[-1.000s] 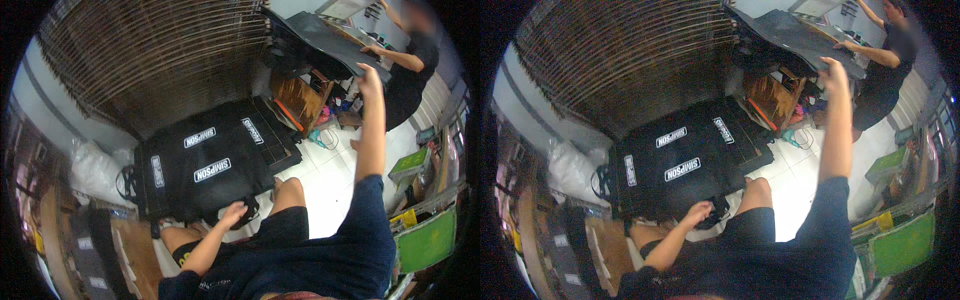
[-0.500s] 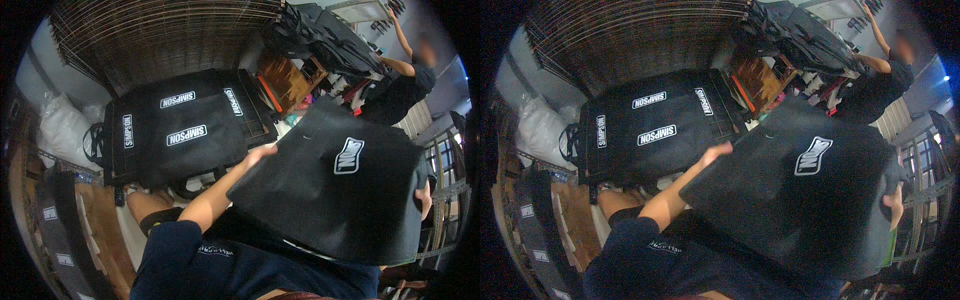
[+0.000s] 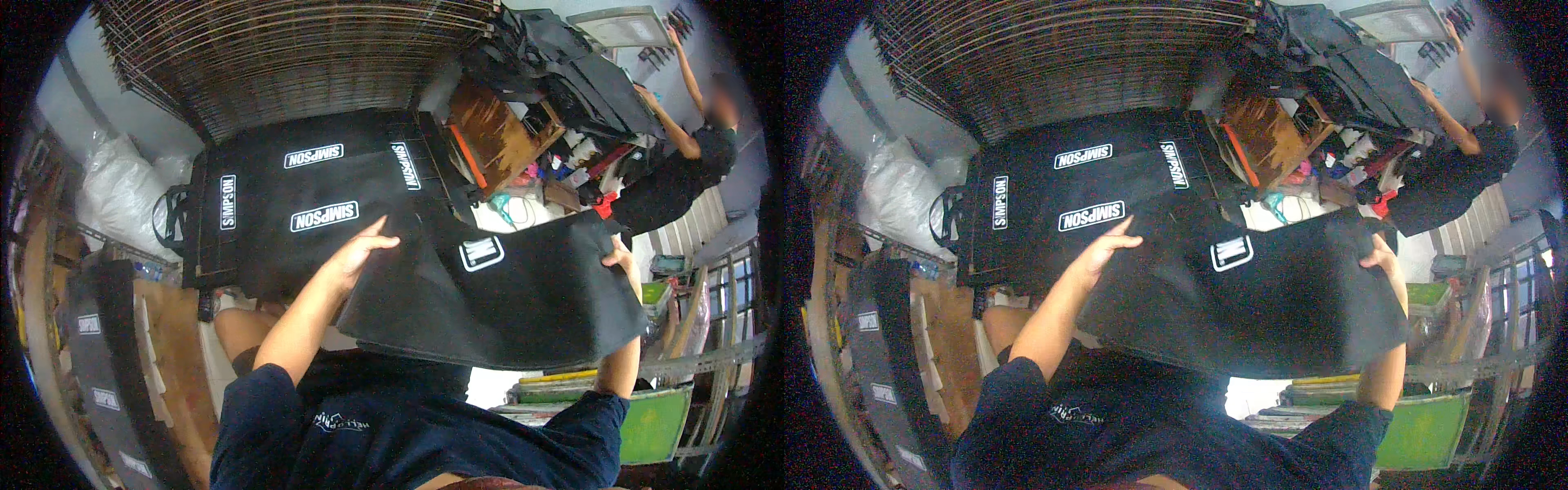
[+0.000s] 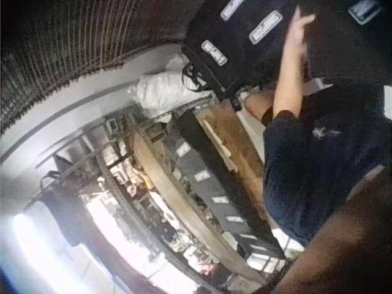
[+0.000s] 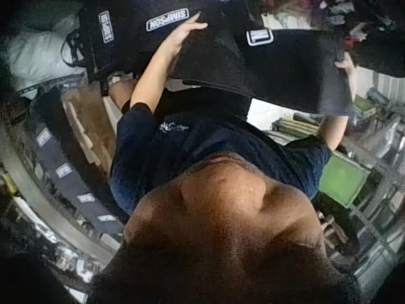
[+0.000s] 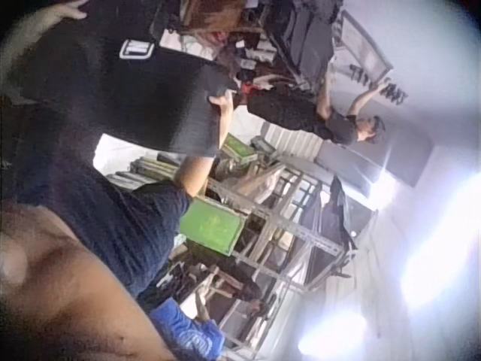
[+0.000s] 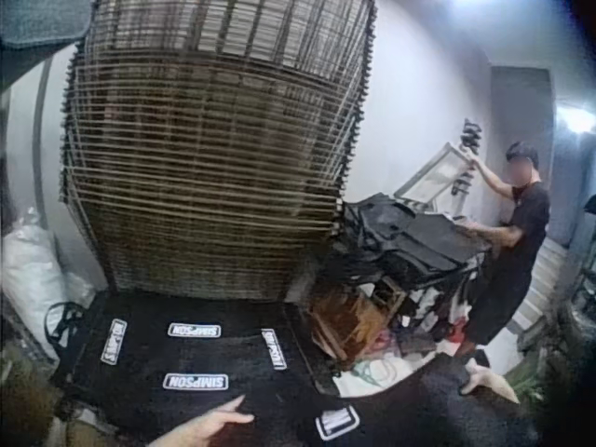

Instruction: The person sits on the floor and repeatedly picks up black Simpson-branded bags, places them on a growing stack, and adjusts them. The person handles the bags one at a time, occasionally repositioning the stack.

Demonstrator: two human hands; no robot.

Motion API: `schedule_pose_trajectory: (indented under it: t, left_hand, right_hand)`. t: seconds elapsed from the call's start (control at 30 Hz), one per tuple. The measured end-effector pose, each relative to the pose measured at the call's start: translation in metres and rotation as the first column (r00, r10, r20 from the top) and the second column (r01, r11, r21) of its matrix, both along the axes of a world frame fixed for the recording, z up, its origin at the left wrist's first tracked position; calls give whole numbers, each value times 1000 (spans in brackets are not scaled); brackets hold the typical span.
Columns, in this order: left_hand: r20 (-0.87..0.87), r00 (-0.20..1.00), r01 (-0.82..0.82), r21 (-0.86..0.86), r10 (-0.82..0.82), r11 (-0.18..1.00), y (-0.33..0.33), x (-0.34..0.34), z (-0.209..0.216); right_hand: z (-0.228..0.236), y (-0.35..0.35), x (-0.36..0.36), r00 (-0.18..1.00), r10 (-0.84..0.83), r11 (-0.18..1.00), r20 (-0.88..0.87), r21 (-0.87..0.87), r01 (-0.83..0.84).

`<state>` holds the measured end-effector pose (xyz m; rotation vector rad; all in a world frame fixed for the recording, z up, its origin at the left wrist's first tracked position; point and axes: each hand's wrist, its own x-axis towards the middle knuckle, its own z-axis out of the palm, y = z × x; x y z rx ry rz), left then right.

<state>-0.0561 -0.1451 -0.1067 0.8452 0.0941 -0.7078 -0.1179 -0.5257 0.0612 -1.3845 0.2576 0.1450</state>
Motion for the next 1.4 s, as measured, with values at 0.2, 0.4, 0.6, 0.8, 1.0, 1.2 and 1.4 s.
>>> schedule_pose_trajectory:
  t: [0.2, 0.4, 0.6, 0.8, 1.0, 1.2, 1.4]
  left_hand:
    - [131, 990, -43, -16, 45, 999, 24, 50, -31]
    - [190, 970, -184, 183, 149, 966, 13, 108, -94]
    - [239, 928, -348, 281, 286, 894, -8, 152, -179]
    - [336, 890, -455, 695, 309, 557, -27, 178, -323]
    - [466, 843, -526, 818, 270, 232, -43, 182, -330]
    - [452, 860, -492, 857, 239, 151, -41, 198, -315]
    - [552, 816, -575, 805, 170, 145, -40, 189, -331]
  right_hand:
    - [-85, -64, 113, 955, 146, 820, -259, -508, -263]
    - [-159, -89, 221, 916, 137, 889, -376, -361, -282]
    - [-267, -105, 306, 930, 185, 749, -318, -567, -343]
    - [-441, -96, 384, 969, 19, 799, -247, -579, -164]
    - [-481, -73, 384, 955, -175, 842, -240, -539, 19]
    - [-508, -88, 388, 980, -88, 870, -178, -493, -11]
    - [-512, -79, 399, 959, -153, 843, -237, -539, 2]
